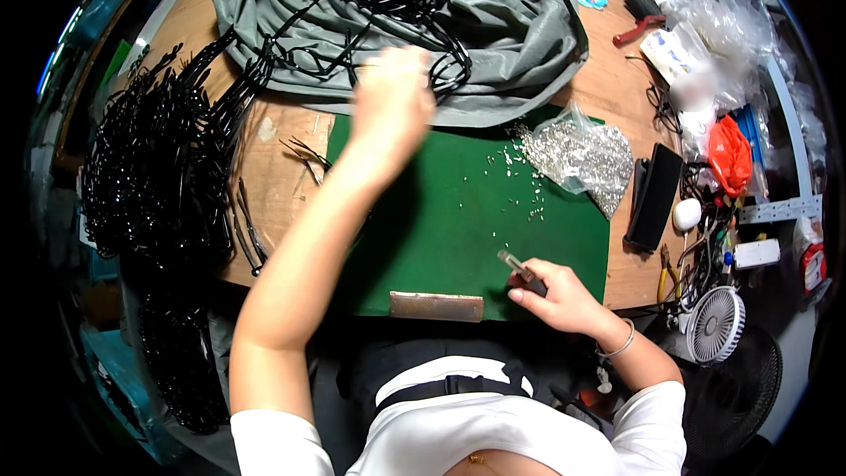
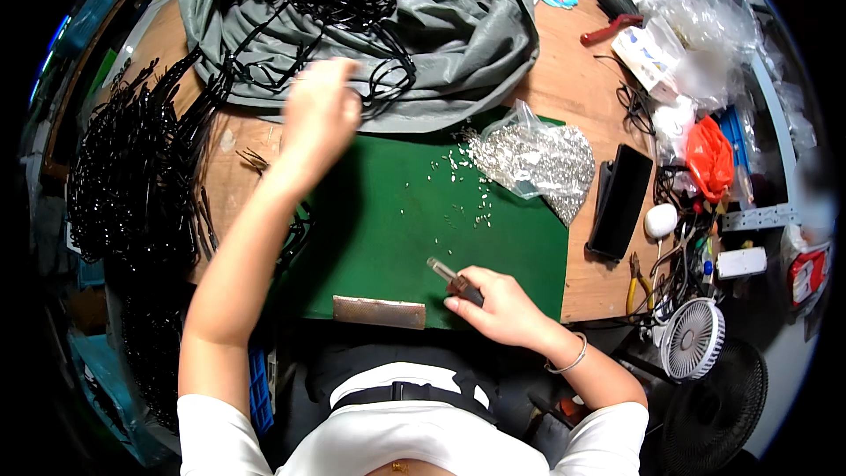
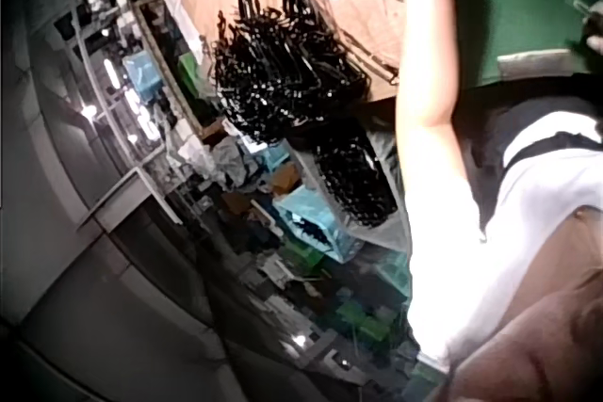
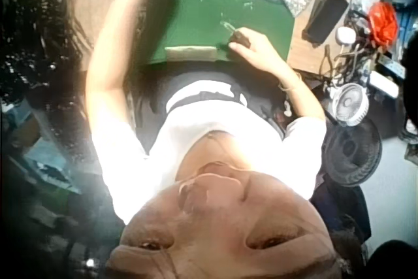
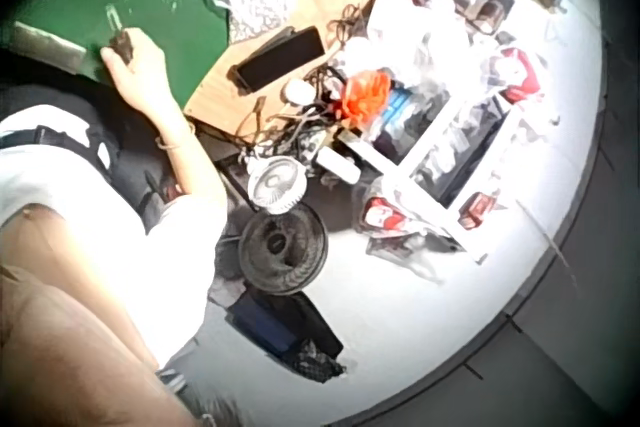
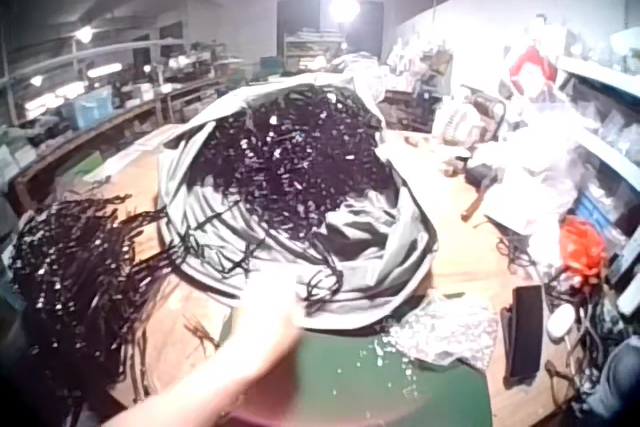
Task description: The person repeatedly picks up black eyeglass frames from a pile and uses pliers to trim small protrusions or flash from the frame rims. Trimmed pieces fall onto a green mat. The person handles the frames one at a time, rotating them to access different spots before placing them back on the pile.
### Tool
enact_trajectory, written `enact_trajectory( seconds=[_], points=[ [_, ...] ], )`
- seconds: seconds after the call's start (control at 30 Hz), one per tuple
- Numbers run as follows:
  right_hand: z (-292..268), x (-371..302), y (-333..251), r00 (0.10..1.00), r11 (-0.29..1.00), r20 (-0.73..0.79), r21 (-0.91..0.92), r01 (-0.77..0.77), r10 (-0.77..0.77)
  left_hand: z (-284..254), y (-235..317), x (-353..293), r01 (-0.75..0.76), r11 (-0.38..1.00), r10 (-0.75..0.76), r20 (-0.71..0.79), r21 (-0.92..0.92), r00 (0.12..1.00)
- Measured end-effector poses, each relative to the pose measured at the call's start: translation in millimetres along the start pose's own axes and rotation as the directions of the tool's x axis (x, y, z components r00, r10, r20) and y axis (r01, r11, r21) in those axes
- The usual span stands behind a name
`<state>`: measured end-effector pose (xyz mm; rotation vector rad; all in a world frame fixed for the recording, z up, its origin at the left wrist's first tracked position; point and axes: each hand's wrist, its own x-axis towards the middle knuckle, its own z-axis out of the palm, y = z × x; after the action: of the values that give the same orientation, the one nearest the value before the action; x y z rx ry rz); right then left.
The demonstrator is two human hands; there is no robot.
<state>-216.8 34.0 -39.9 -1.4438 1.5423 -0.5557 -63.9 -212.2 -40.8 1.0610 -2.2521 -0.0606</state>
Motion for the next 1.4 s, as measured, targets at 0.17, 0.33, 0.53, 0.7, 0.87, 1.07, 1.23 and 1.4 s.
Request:
enact_trajectory(
  seconds=[0.17, 0.33, 0.53, 0.7, 0.87, 1.07, 1.23, 1.4],
  points=[
    [5, 14, -9, 0.998, 0.995, 0.057, -0.098, -0.030, 0.035, 17, -47, -39, -0.024, 0.992, -0.008, 0.245, 0.127, 0.969],
    [-7, 14, -1, 0.977, 0.889, 0.035, -0.408, 0.207, -0.211, -28, -30, -9, 0.021, 0.997, -0.021, 0.002, -0.074, 1.000],
    [5, 30, 9, 0.950, 0.598, -0.090, -0.794, 0.111, -0.297, -54, 1, 8, 0.089, 0.969, -0.133, -0.185, -0.228, 0.974],
    [5, -3, -13, 0.970, 0.808, 0.003, -0.552, 0.206, -0.245, -29, -8, -46, -0.096, 0.995, 0.089, 0.147, 0.038, 0.985],
    [-12, 32, 0, 0.983, 0.899, -0.128, -0.433, 0.066, -0.134, 16, -7, -51, 0.014, 0.999, -0.028, 0.329, 0.044, 0.944],
    [9, 42, 15, 0.983, 0.912, -0.175, -0.409, -0.023, -0.054, -58, 4, 4, 0.420, 0.363, -0.293, 0.326, -0.832, 0.899],
    [5, 43, 16, 0.994, 0.904, -0.080, -0.426, 0.033, -0.074, -125, 44, -23, 0.329, -0.196, -0.245, 0.371, -0.924, 0.895],
    [-6, 38, 15, 0.997, 0.966, -0.063, -0.249, -0.062, 0.048, -136, 85, -113, 0.511, -0.075, -0.138, 0.516, -0.856, 0.845]
  ],
)
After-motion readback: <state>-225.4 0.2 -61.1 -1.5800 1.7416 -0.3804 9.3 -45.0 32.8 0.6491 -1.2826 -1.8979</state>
